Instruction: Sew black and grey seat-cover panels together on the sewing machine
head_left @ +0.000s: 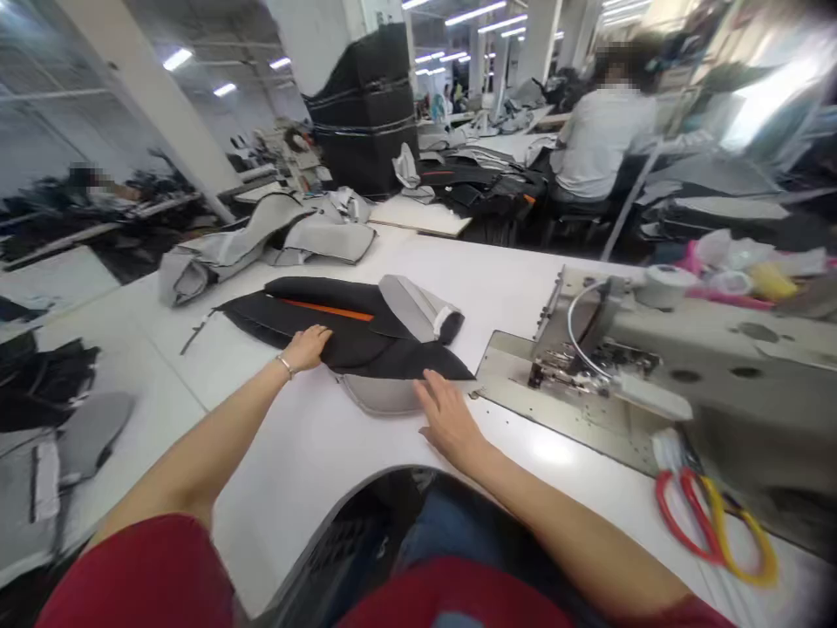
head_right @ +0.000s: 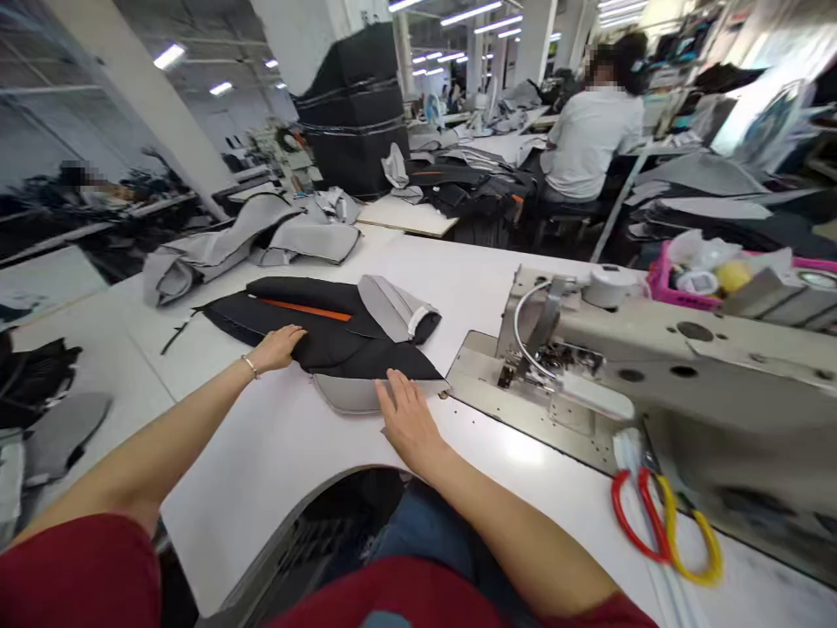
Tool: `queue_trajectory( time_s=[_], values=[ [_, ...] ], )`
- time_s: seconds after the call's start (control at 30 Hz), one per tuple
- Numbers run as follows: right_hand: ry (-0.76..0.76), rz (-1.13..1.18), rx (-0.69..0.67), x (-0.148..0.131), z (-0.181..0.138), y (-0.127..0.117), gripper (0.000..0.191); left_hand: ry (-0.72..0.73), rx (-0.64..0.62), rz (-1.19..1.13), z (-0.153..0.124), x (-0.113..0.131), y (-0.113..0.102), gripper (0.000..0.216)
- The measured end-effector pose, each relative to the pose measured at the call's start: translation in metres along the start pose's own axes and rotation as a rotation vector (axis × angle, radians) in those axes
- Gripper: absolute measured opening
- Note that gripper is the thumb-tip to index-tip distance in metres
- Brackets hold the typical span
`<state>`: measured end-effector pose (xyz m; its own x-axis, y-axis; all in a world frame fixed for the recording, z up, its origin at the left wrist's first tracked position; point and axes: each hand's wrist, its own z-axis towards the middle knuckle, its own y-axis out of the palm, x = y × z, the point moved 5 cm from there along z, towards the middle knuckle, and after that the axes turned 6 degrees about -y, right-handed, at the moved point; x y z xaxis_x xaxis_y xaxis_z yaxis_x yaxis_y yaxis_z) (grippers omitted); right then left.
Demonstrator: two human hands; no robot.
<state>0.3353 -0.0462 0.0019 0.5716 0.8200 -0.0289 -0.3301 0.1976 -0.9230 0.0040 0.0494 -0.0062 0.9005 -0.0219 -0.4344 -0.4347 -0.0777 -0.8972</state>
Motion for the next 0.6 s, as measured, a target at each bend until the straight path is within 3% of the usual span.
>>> queue_trajectory(
  time_s=[0.17,0.23,0.33,0.47,0.6],
  values=[
    [0.077,-0.023,-0.127,-0.008,0.032,0.016,0.033,-0.223,0.091,-0.029,-0.02,-0.016,0.017,0.063],
    [0.08,-0.012,-0.169,-0.009,0.025,0.02,0.021,-0.221,0.192,-0.058,-0.017,-0.009,0.014,0.059],
    [0.058,0.001,-0.175,-0.005,0.002,0.022,0.017,-0.128,0.277,-0.088,-0.007,0.006,0.002,0.047],
    [0.11,-0.05,-0.183,0.021,-0.031,0.019,0.017,0.02,0.275,-0.059,-0.001,0.019,-0.036,0.031],
    [0.192,-0.084,-0.218,0.055,-0.054,0.016,0.016,0.151,0.422,0.059,-0.038,0.039,-0.11,0.021]
  ],
)
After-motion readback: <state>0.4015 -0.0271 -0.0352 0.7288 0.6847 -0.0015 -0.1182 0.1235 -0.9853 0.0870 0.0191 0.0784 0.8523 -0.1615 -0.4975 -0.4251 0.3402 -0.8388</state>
